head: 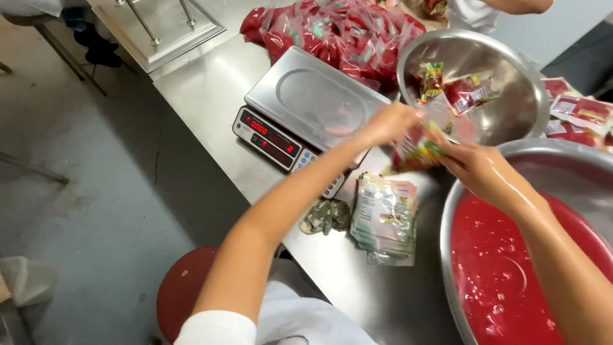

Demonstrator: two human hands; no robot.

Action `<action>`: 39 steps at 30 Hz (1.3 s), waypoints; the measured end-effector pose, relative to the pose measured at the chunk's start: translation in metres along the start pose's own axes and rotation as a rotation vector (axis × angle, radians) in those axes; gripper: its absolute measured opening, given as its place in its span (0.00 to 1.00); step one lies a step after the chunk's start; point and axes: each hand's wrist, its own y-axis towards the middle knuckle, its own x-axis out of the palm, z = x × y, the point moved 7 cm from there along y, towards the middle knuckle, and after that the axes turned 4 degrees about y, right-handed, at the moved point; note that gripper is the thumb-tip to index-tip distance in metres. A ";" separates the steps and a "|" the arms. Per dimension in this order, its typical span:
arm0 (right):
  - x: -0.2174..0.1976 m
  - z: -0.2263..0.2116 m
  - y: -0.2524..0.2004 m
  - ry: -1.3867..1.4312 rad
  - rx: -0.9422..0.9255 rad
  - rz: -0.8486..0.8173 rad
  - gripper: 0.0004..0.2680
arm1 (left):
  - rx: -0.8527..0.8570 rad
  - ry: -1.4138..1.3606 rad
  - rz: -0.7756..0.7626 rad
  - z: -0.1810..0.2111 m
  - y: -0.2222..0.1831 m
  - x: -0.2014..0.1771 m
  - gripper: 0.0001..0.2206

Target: The person fills small plastic packets with red liquid from a large bowl using a metal cup, weighs the packets on a digital scale, and places them into a metal bowl. They also handle and stack other packets on the workstation.

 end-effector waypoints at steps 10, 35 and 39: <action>0.034 -0.071 0.196 0.127 -0.240 0.434 0.05 | 0.320 0.013 0.381 -0.154 0.073 -0.176 0.15; 0.097 -0.069 0.217 0.535 0.225 0.230 0.31 | -0.182 -0.160 -0.128 -0.217 0.051 -0.202 0.17; 0.090 -0.077 0.217 0.387 0.195 0.261 0.30 | -0.213 -0.261 -0.164 -0.210 0.040 -0.203 0.24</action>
